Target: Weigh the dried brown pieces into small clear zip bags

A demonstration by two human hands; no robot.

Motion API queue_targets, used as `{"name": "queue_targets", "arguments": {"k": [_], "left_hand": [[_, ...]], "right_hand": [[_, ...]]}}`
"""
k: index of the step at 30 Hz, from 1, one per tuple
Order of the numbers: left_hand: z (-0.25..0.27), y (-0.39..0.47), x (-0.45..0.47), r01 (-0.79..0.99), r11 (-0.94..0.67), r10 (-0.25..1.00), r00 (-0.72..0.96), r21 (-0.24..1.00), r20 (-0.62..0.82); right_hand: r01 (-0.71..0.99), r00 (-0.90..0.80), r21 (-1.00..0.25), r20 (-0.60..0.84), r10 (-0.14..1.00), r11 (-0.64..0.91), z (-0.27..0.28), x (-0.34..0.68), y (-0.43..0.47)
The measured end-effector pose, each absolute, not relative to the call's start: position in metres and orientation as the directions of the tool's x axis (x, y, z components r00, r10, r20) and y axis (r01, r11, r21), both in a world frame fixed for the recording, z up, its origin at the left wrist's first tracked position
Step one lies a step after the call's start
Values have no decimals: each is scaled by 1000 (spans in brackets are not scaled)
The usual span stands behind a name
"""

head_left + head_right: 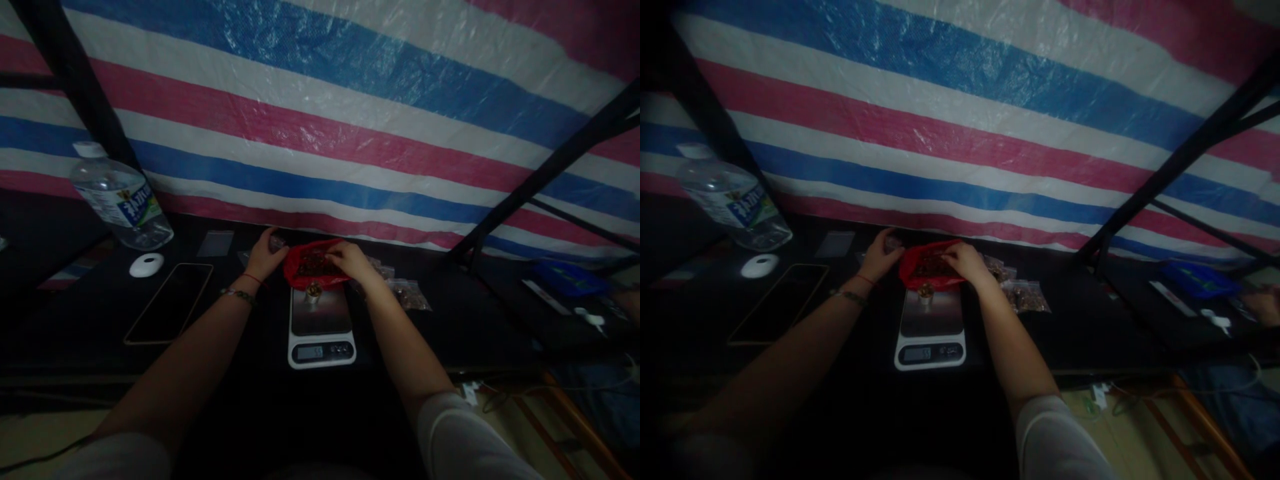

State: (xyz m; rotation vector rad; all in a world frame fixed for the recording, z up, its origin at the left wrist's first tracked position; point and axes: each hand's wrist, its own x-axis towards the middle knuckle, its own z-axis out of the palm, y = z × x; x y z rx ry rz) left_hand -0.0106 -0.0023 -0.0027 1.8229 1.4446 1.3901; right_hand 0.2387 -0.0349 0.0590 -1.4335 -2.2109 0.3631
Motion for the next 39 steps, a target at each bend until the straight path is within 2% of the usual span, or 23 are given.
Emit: {"name": "queue_targets", "arguments": {"k": [3,6,12,17,24,26,29,31,33,36,39], "left_hand": [[0,-5,-9,462,-370,903,-26,806,429],[2,-7,-8,462,-365,908,-16,808,419],[1,-5,-9,495,-352,909,-20,794,416],[0,-4,-10,479,-355,912,-11,803,410],[0,-3,-10,477,-339,916,-29,811,399],[-1,-2,-11,473,-337,918,-29,814,397],[-3,-1,-11,470,-342,916,-26,814,400],[-3,0,-11,478,-341,915,-28,810,402],[-2,-1,-10,486,-336,915,-32,806,401],[-1,-2,-10,486,-334,916,-35,808,400],[-2,-2,-10,475,-339,916,-31,812,400]], "right_hand": [[684,-374,-556,287,882,471,57,236,-47],[589,-484,-619,245,840,520,61,230,-60],[615,-571,-588,127,811,525,63,220,-69],[564,-611,-614,139,779,552,64,219,-71],[550,-593,-662,119,796,509,60,215,-71],[529,-551,-687,168,817,498,57,217,-68],[540,-382,-700,290,878,467,53,222,-60],[615,-254,-654,365,896,441,52,226,-54],[687,-197,-586,418,887,429,54,230,-51],[662,-318,-559,394,862,499,63,232,-57],[537,-579,-614,230,782,578,76,232,-71]]}}
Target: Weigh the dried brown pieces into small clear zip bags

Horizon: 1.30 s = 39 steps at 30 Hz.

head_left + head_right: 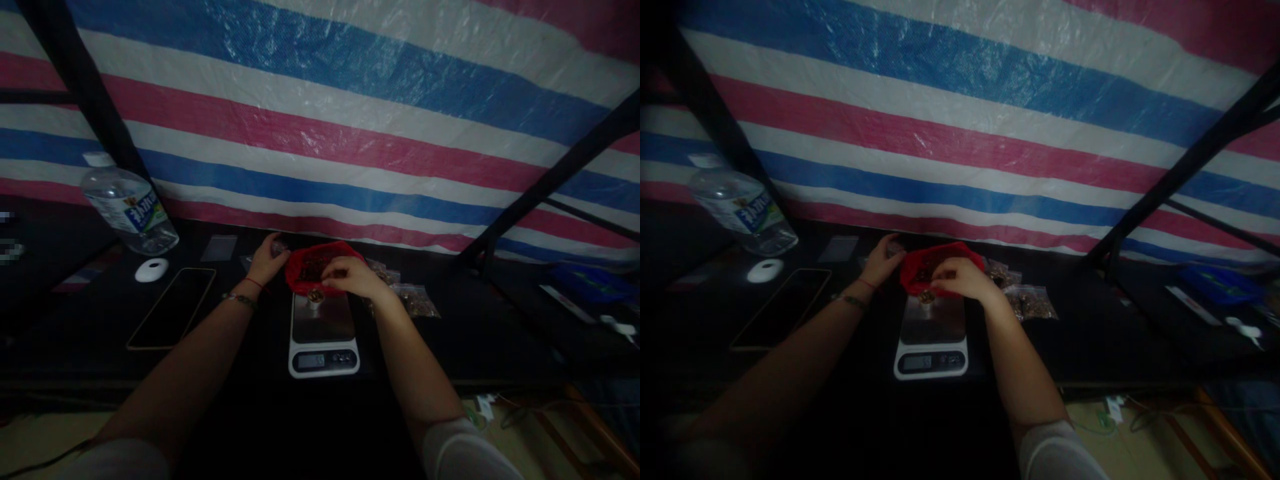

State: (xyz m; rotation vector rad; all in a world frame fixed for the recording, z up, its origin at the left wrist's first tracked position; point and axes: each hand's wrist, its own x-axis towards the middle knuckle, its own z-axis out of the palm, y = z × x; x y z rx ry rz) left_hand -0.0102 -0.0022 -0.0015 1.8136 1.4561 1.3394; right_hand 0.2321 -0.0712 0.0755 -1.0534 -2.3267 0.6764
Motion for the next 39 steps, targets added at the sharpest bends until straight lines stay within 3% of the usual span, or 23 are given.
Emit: {"name": "queue_targets", "arguments": {"k": [4,12,14,17,20,23,26,31,39], "left_hand": [[-2,-2,-11,474,-330,920,-31,816,390],[1,-4,-9,478,-341,918,-15,810,395],[1,-4,-9,476,-346,915,-20,809,403],[-1,-3,-10,474,-362,903,-34,802,428],[-2,-1,-10,479,-384,889,-39,790,456],[-1,-2,-10,493,-426,862,-33,758,506],[3,-7,-8,525,-497,815,8,691,580],[15,-18,-2,615,-622,685,128,484,717],[26,-31,2,684,-689,576,318,238,753]], "right_hand": [[496,-715,-650,71,696,576,82,230,-84],[483,-764,-624,43,644,614,78,224,-86],[471,-750,-635,77,657,613,80,224,-87],[464,-634,-643,240,735,610,79,225,-83],[573,-391,-602,396,831,556,70,230,-69],[703,-315,-500,417,852,505,56,234,-54],[709,-318,-475,443,838,521,51,233,-49],[522,-420,-524,529,737,673,63,209,-53],[532,-600,-458,391,698,713,89,162,-35]]}}
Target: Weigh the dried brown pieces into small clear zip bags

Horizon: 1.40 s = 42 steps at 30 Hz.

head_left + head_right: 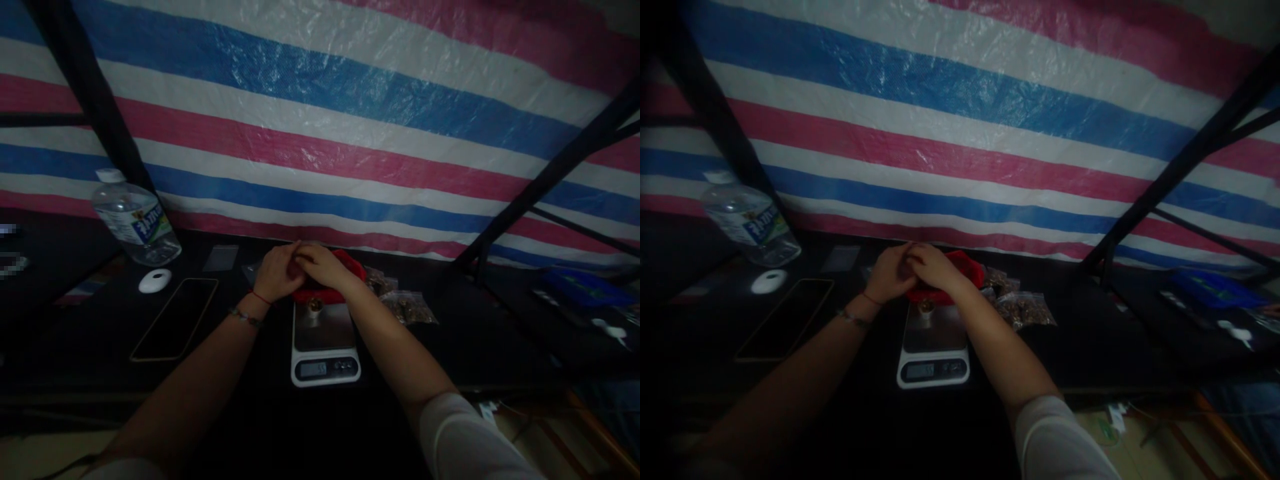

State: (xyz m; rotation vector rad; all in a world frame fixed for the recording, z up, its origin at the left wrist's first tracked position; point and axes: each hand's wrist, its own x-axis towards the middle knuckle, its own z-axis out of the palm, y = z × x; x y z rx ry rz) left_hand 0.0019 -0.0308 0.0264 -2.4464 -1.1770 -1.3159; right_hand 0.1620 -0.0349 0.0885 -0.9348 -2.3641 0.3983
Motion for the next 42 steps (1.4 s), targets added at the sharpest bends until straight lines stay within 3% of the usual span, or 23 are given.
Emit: {"name": "queue_targets", "arguments": {"k": [5,13,20,29,32,36,39,42], "left_hand": [[31,-36,3,685,-694,586,358,222,727],[36,-35,2,740,-619,702,374,261,606],[35,-30,-2,795,-558,755,367,238,544],[37,-41,8,700,-686,649,464,200,602],[34,-40,8,666,-704,641,448,246,623],[29,-34,3,665,-653,713,377,363,592],[26,-31,2,674,-604,762,331,425,557],[24,-29,3,656,-597,782,348,461,517]], "right_hand": [[622,-601,-449,252,759,642,92,158,-34],[576,-550,-539,300,779,615,88,182,-30],[469,-562,-687,252,788,555,87,205,-34],[571,-605,-470,313,732,673,82,185,-43],[521,-613,-483,362,702,704,80,181,-43],[484,-475,-573,462,749,661,80,205,-52],[422,-545,-633,394,740,649,76,226,-66],[419,-666,-605,302,682,677,68,232,-79]]}}
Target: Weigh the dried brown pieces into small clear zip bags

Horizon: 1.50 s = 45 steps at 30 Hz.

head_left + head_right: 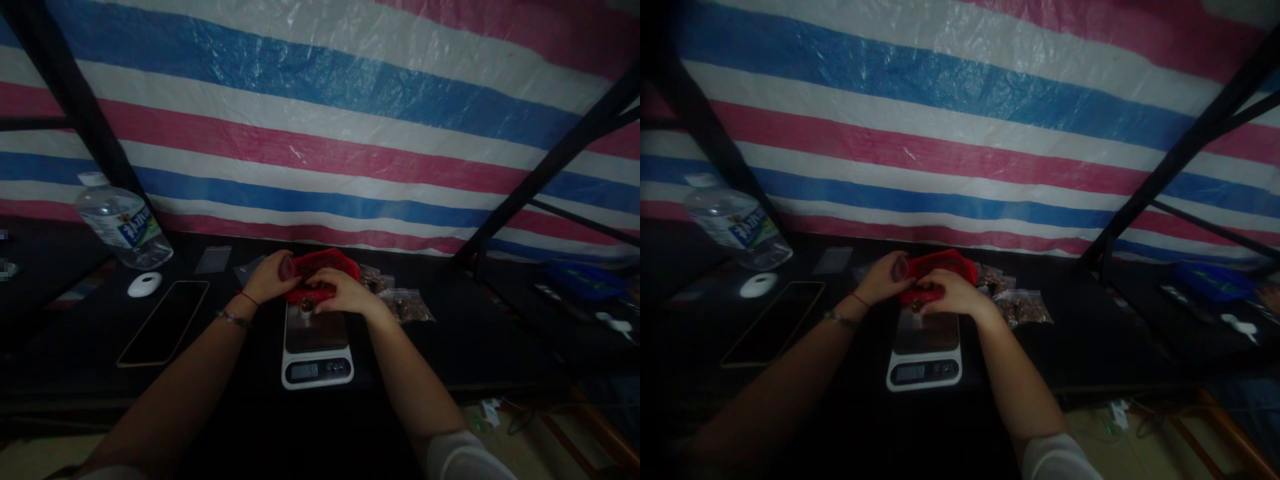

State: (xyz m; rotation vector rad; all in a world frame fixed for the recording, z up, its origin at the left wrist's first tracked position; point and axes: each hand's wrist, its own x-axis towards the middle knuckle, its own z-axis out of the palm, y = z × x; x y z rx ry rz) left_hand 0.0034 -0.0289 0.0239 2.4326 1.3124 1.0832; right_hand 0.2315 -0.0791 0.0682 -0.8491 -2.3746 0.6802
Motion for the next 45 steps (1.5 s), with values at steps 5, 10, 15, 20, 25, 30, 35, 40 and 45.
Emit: {"name": "queue_targets", "arguments": {"k": [5,10,15,20,25,30,35,40,45], "left_hand": [[24,-28,3,649,-594,791,362,475,494],[25,-29,3,636,-614,778,388,467,493],[26,-28,3,650,-607,783,393,457,482],[28,-29,2,658,-619,776,425,429,466],[32,-33,4,661,-639,761,469,393,448],[35,-37,6,666,-651,748,484,363,453],[40,-43,7,572,-714,696,518,404,497],[46,-50,12,456,-806,592,626,377,508],[49,-55,17,467,-810,586,656,355,475]], "right_hand": [[494,-696,-527,236,678,691,61,220,-86],[534,-694,-490,210,688,688,59,221,-84],[498,-678,-572,212,704,652,59,224,-84],[383,-594,-756,239,768,531,57,228,-82],[283,-476,-845,286,832,453,48,233,-73],[113,-349,-949,240,906,295,36,233,-59],[-29,-402,-989,146,904,146,33,233,-56],[-152,-442,-988,92,893,27,28,233,-57],[-179,-422,-984,62,905,-17,23,234,-56]]}}
